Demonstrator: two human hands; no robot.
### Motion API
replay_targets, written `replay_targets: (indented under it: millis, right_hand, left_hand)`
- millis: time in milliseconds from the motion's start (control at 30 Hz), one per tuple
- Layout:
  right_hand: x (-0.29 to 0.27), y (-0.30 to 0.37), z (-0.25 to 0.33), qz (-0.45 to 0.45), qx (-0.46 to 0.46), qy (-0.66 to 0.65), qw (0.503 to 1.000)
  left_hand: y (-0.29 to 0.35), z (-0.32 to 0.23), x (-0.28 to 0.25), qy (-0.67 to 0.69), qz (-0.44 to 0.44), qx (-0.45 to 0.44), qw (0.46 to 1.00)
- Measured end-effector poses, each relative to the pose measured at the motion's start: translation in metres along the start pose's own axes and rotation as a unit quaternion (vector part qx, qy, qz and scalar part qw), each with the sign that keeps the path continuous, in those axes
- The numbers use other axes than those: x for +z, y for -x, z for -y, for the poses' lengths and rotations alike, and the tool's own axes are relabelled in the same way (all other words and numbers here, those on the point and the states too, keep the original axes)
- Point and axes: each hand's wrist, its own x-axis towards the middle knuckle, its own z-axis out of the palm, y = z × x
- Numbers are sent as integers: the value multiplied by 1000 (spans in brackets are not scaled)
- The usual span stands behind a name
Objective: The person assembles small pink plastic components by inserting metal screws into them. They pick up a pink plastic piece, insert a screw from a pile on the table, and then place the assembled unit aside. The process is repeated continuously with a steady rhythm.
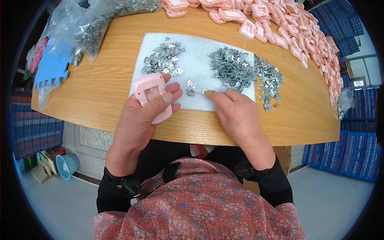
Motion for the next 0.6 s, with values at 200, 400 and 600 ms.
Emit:
replay_targets:
  millis: [200, 400, 600]
  right_hand:
    - [-9, 1, -4, -19, 32, -1, 999]
    - [2, -6, 0, -12, 11, 16, 1000]
    - [-14, 14, -13, -9, 42, 1, 999]
  left_hand:
    - [1, 0, 2, -1, -4, 2, 1000]
    - [0, 1, 1, -9, 0, 0, 1000]
    - [3, 2, -1, -7, -3, 2, 1000]
